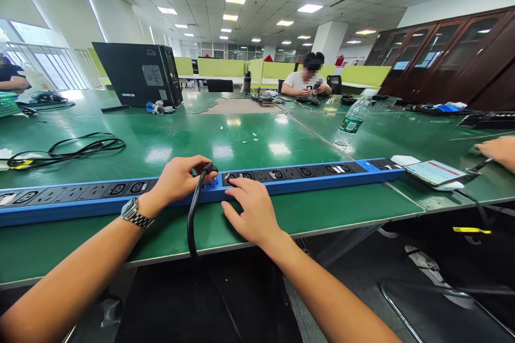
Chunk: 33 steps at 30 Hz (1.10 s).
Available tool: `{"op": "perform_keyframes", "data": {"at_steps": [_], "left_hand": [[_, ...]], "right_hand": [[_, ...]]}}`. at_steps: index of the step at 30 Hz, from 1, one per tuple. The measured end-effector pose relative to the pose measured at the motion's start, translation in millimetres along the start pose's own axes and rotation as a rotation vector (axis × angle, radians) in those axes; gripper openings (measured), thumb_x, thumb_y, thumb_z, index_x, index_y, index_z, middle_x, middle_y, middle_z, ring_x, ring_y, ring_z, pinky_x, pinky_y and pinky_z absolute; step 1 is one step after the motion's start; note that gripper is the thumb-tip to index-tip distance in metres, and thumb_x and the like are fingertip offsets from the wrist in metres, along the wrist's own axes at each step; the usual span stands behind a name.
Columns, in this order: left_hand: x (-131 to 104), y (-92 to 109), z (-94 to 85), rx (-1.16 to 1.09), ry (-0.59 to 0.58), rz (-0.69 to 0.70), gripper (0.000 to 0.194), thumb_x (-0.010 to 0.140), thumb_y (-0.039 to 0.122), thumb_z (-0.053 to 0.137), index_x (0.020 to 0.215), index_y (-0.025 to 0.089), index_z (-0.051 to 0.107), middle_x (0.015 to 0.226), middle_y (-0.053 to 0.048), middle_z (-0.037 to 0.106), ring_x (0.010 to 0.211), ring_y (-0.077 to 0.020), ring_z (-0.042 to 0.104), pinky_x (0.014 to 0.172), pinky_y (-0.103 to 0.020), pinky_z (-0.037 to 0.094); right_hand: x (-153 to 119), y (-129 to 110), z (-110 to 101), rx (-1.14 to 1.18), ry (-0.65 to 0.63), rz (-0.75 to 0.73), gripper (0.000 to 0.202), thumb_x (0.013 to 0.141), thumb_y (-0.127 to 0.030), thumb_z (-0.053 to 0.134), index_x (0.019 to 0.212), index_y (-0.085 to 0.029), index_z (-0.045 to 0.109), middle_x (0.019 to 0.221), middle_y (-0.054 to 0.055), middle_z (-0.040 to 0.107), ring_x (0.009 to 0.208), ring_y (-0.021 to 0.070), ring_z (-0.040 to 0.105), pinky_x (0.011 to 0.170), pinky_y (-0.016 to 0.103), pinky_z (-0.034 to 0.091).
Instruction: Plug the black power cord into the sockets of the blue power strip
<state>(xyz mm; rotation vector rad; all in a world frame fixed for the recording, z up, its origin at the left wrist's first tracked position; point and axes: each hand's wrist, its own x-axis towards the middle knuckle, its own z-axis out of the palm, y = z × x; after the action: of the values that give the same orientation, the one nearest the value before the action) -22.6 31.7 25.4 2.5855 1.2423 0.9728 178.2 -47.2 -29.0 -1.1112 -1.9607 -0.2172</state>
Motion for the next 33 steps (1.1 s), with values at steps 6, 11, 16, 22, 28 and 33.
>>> {"op": "perform_keyframes", "data": {"at_steps": [6, 11, 16, 22, 28, 33], "left_hand": [[-0.7, -1.4, 0.4, 0.016, -0.033, -0.024, 0.028, 0.082, 0.047, 0.064, 0.09, 0.021, 0.069, 0.078, -0.001, 0.073, 0.069, -0.0161, 0.064, 0.058, -0.024, 0.041], [-1.1, -3.2, 2.4, 0.051, -0.049, -0.03, 0.029, 0.08, 0.047, 0.068, 0.092, 0.021, 0.07, 0.086, -0.003, 0.074, 0.078, -0.0195, 0.067, 0.065, -0.027, 0.045], [-1.6, -4.7, 3.4, 0.065, -0.035, 0.075, 0.029, 0.079, 0.044, 0.071, 0.096, 0.02, 0.07, 0.09, -0.004, 0.074, 0.084, -0.0208, 0.066, 0.074, -0.03, 0.048], [-2.3, 3.7, 4.5, 0.16, -0.056, 0.135, 0.021, 0.081, 0.035, 0.07, 0.096, 0.02, 0.068, 0.09, -0.004, 0.072, 0.087, -0.0215, 0.064, 0.074, -0.03, 0.048], [-1.9, 0.0, 5.8, 0.088, -0.086, 0.138, 0.021, 0.081, 0.031, 0.068, 0.098, 0.019, 0.066, 0.09, -0.003, 0.071, 0.082, -0.019, 0.063, 0.072, -0.029, 0.047], [-3.5, -2.1, 7.7, 0.064, -0.078, 0.17, 0.025, 0.082, 0.027, 0.066, 0.106, 0.019, 0.066, 0.097, -0.004, 0.073, 0.087, -0.0199, 0.065, 0.077, -0.031, 0.049]], "right_hand": [[-0.1, -1.1, -0.2, -0.008, -0.012, -0.002, 0.014, 0.085, -0.028, 0.063, 0.094, -0.021, 0.071, 0.117, 0.01, 0.07, 0.11, 0.0265, 0.062, 0.095, 0.047, 0.048], [-0.8, 0.0, -0.1, -0.013, -0.014, -0.002, 0.013, 0.085, -0.027, 0.062, 0.093, -0.021, 0.071, 0.118, 0.01, 0.069, 0.11, 0.0267, 0.062, 0.096, 0.047, 0.048], [-0.8, 0.2, 0.5, -0.011, -0.005, -0.012, 0.012, 0.085, -0.027, 0.063, 0.092, -0.021, 0.07, 0.117, 0.01, 0.069, 0.109, 0.0267, 0.062, 0.095, 0.048, 0.048], [-0.3, -0.1, 0.4, -0.025, 0.003, -0.027, 0.011, 0.084, -0.026, 0.063, 0.091, -0.02, 0.07, 0.116, 0.011, 0.07, 0.108, 0.0269, 0.063, 0.093, 0.047, 0.048], [-0.2, -0.1, 0.5, -0.029, -0.006, -0.029, 0.011, 0.084, -0.025, 0.064, 0.091, -0.02, 0.07, 0.116, 0.011, 0.069, 0.108, 0.027, 0.062, 0.093, 0.047, 0.048], [-0.4, 0.3, 1.0, -0.016, -0.008, -0.022, 0.012, 0.085, -0.026, 0.062, 0.092, -0.021, 0.07, 0.117, 0.01, 0.069, 0.109, 0.0264, 0.062, 0.094, 0.047, 0.047]]}}
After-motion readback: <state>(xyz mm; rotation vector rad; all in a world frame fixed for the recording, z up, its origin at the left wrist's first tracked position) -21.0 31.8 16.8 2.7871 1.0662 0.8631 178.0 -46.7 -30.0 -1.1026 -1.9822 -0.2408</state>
